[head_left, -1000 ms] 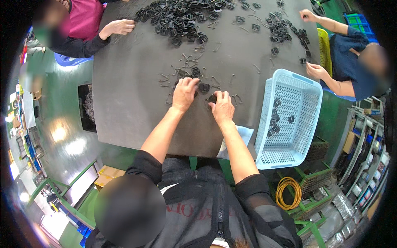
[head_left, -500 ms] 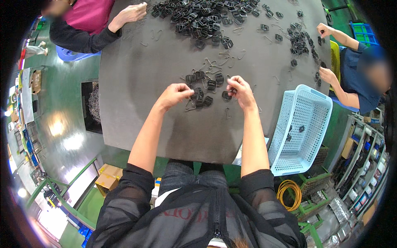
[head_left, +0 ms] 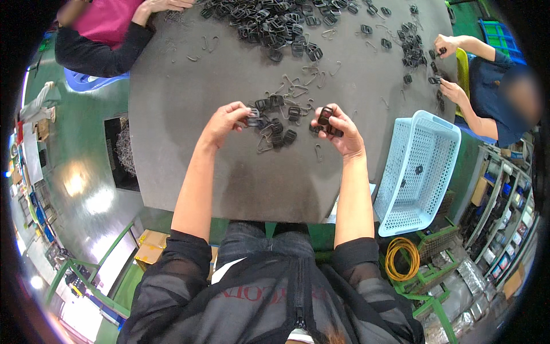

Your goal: The person sorts black metal clips by hand from a pile on a table, picking them up and placing them into a blue basket while other workers perform similar tasks at the same table.

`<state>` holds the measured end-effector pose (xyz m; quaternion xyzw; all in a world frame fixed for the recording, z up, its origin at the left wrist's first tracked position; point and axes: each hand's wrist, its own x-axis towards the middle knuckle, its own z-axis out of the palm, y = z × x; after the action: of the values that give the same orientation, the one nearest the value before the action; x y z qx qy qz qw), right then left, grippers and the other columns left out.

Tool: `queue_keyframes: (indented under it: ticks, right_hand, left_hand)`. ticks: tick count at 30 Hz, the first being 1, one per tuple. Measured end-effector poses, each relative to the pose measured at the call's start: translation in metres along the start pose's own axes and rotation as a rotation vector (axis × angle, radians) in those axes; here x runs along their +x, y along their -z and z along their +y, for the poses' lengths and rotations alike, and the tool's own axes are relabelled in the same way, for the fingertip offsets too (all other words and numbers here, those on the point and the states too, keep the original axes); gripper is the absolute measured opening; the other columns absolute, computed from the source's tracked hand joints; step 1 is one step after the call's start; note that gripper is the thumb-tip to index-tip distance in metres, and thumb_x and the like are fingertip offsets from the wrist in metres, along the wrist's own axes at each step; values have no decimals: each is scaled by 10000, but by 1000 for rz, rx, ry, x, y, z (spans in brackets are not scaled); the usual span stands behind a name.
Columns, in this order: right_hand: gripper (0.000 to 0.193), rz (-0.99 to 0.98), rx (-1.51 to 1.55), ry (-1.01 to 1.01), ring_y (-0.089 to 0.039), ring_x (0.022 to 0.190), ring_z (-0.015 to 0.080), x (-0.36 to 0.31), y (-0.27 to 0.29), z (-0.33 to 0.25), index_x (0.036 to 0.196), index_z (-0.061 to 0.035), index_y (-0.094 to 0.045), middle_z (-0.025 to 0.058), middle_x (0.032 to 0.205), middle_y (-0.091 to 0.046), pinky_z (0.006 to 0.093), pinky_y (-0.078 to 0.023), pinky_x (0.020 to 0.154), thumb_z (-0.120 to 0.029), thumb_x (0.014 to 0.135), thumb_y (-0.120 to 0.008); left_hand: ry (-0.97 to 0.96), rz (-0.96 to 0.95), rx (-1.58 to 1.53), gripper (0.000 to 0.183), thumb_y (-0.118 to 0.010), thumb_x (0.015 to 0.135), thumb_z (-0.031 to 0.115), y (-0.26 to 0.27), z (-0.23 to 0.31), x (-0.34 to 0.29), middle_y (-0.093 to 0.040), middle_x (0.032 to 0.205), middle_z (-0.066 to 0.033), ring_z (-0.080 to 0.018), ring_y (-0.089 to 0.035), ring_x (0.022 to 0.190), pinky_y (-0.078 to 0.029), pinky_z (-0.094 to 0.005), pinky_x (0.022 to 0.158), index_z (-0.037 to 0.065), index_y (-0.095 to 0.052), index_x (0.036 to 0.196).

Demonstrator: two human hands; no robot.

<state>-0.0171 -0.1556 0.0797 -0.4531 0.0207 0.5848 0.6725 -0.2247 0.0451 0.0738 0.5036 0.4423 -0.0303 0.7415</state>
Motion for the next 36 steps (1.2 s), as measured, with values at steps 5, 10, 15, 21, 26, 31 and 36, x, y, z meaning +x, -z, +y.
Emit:
queue_keyframes:
  ticks: [5, 10, 15, 21, 26, 31, 36]
  right_hand:
    - [203, 179, -679, 47, -611, 715, 138, 43, 15, 20, 825, -57, -554, 20, 742, -616, 243, -441, 555, -217, 791, -674]
    - [218, 346, -1530, 245, -641, 765, 229, 46, -27, 37, 839, -102, -619, 84, 792, -666, 350, -481, 678, -236, 709, -732]
    - [225, 222, -1194, 114, -622, 658, 140, 38, -13, 27, 856, -62, -631, 51, 761, -667, 287, -475, 612, -182, 697, -735]
    - [92, -61, -177, 23, -471, 549, 87, -8, -2, 1, 797, -41, -558, 18, 680, -534, 203, -309, 452, -60, 781, -646]
    - [102, -159, 400, 136, -521, 665, 100, -4, -29, 8, 824, -35, -548, 55, 820, -547, 203, -329, 455, -102, 813, -624]
    - [172, 119, -495, -73, -559, 672, 124, 59, -20, 16, 885, -81, -582, 17, 774, -578, 219, -400, 505, -218, 812, -656]
    - [277, 371, -1625, 297, -634, 799, 270, 80, -60, 47, 805, -63, -613, 103, 817, -659, 390, -481, 700, -268, 686, -757]
  left_hand:
    - [-162, 230, 809, 217, -558, 851, 237, -6, -5, 1, -609, 787, -4, -122, -549, 698, -431, -262, 644, 49, -582, 747]
    - [-48, 104, 197, 149, -561, 840, 218, 16, -13, -1, -625, 850, -39, -133, -533, 640, -427, -277, 594, 82, -574, 784]
    - [17, 62, -605, 127, -594, 827, 194, 6, -14, -4, -615, 885, -58, -101, -545, 682, -425, -238, 529, 77, -561, 865]
    - [-367, 388, 616, 308, -674, 791, 217, -30, -22, 29, -590, 810, -56, -150, -551, 670, -460, -298, 651, 35, -564, 1014]
    - [-422, 285, 671, 293, -716, 752, 235, -20, -23, 36, -553, 693, -33, -139, -514, 631, -438, -291, 614, 21, -578, 897]
    - [-145, -279, -199, 252, -668, 810, 269, 17, -13, -1, -581, 744, -3, -91, -519, 649, -392, -219, 535, 45, -611, 910]
    - [-134, -101, -315, 245, -602, 872, 296, 8, -24, -3, -598, 741, 6, -74, -531, 626, -360, -171, 493, 53, -629, 893]
